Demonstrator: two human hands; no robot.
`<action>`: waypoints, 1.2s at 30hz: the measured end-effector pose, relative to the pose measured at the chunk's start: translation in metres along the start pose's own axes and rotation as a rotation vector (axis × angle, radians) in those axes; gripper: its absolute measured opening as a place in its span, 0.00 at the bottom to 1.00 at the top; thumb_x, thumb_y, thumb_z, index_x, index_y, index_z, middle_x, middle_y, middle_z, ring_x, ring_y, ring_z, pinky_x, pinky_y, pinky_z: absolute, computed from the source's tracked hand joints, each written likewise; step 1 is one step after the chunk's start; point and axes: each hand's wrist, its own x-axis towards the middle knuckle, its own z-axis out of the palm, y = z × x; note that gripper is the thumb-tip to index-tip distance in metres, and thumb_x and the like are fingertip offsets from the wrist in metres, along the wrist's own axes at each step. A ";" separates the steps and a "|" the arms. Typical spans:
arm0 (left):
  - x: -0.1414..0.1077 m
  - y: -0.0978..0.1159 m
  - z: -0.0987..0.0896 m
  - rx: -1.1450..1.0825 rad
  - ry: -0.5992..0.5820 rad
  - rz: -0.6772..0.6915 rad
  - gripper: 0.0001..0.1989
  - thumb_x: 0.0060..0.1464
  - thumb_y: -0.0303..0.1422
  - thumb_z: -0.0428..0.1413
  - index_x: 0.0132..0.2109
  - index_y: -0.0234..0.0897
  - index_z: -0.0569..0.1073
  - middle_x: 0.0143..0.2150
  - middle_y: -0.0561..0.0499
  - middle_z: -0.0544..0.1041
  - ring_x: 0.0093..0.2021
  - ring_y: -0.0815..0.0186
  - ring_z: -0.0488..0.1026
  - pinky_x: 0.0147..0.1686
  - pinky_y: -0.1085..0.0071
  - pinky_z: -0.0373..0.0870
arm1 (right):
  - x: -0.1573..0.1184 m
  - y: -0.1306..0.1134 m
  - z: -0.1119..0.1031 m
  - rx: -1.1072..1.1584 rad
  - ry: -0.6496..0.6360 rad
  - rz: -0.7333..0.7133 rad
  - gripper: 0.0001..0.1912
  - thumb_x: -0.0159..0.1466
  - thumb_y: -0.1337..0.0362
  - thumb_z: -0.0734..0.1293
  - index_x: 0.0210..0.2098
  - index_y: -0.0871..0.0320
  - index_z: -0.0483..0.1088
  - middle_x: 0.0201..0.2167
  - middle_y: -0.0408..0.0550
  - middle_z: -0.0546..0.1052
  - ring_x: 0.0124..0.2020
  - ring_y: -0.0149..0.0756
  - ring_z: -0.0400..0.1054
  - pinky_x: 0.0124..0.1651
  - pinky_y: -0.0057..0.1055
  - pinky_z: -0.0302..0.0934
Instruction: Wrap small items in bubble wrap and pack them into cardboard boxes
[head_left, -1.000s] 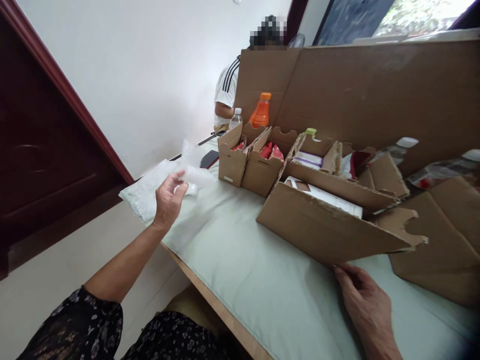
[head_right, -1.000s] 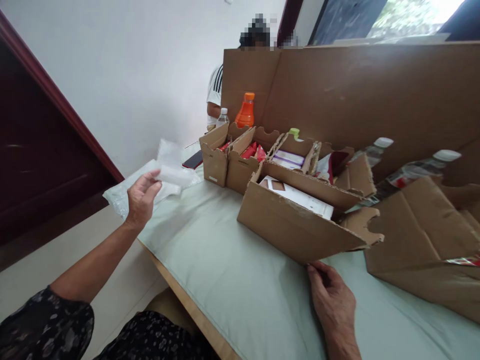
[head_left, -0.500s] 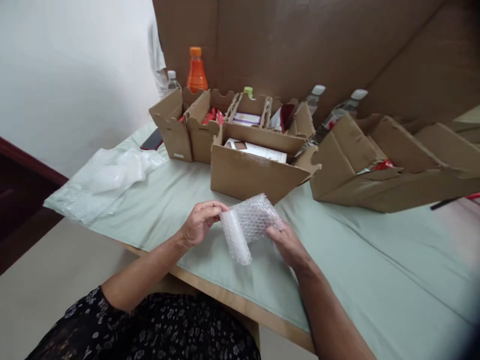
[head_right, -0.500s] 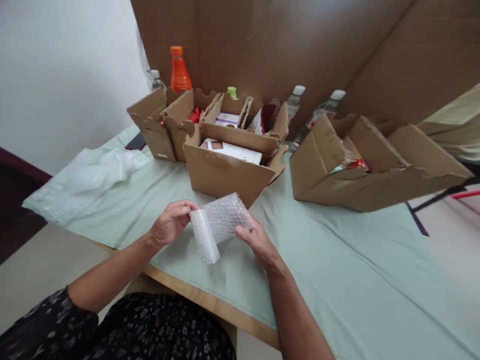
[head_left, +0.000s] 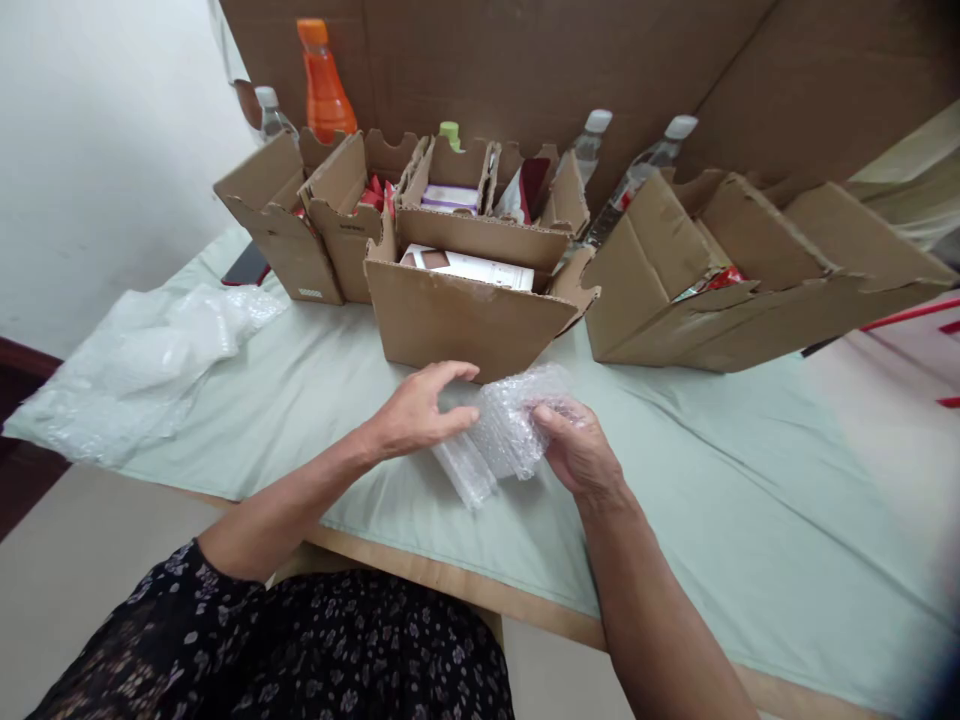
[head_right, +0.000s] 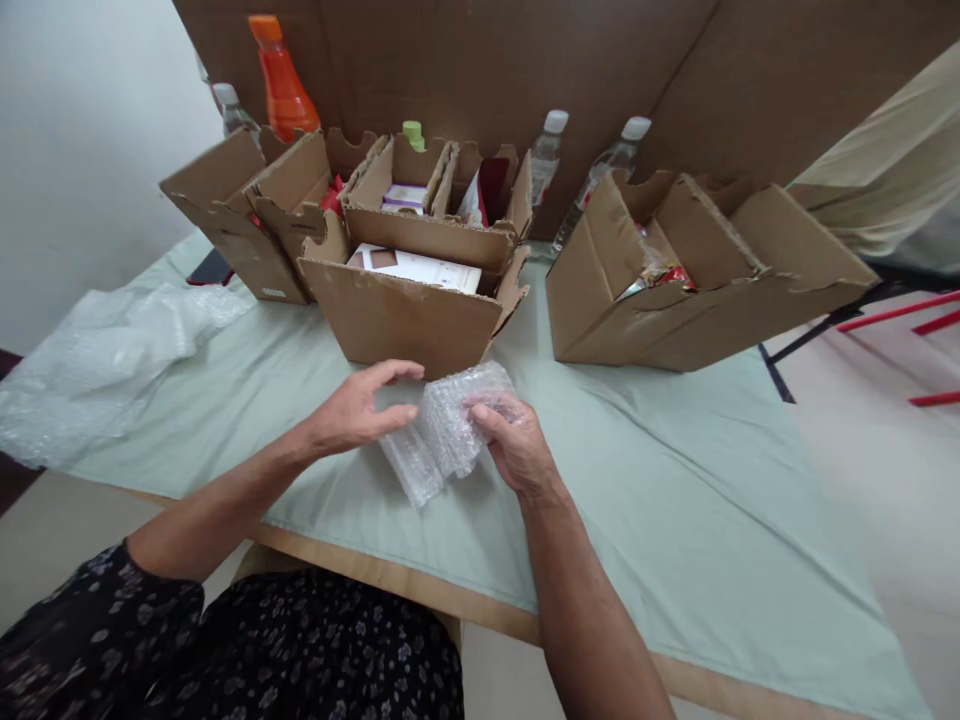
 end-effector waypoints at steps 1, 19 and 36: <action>0.001 0.000 0.007 0.040 -0.048 -0.011 0.35 0.52 0.41 0.62 0.65 0.37 0.69 0.64 0.39 0.74 0.61 0.47 0.72 0.58 0.51 0.69 | -0.002 -0.002 0.000 0.024 -0.001 -0.011 0.23 0.46 0.47 0.83 0.32 0.54 0.79 0.30 0.45 0.81 0.30 0.38 0.74 0.37 0.35 0.70; -0.033 -0.024 -0.009 0.101 -0.308 -0.160 0.05 0.48 0.35 0.52 0.30 0.38 0.69 0.28 0.56 0.68 0.30 0.68 0.63 0.29 0.71 0.57 | 0.015 -0.023 -0.044 0.296 0.515 -0.330 0.18 0.47 0.61 0.82 0.33 0.56 0.75 0.30 0.38 0.77 0.31 0.29 0.72 0.34 0.26 0.72; -0.050 -0.028 0.022 0.517 0.128 0.222 0.26 0.56 0.36 0.62 0.61 0.38 0.71 0.66 0.36 0.70 0.66 0.45 0.67 0.65 0.44 0.65 | 0.002 -0.013 -0.017 0.001 0.152 -0.024 0.29 0.40 0.52 0.85 0.39 0.51 0.78 0.33 0.43 0.80 0.31 0.35 0.73 0.33 0.31 0.70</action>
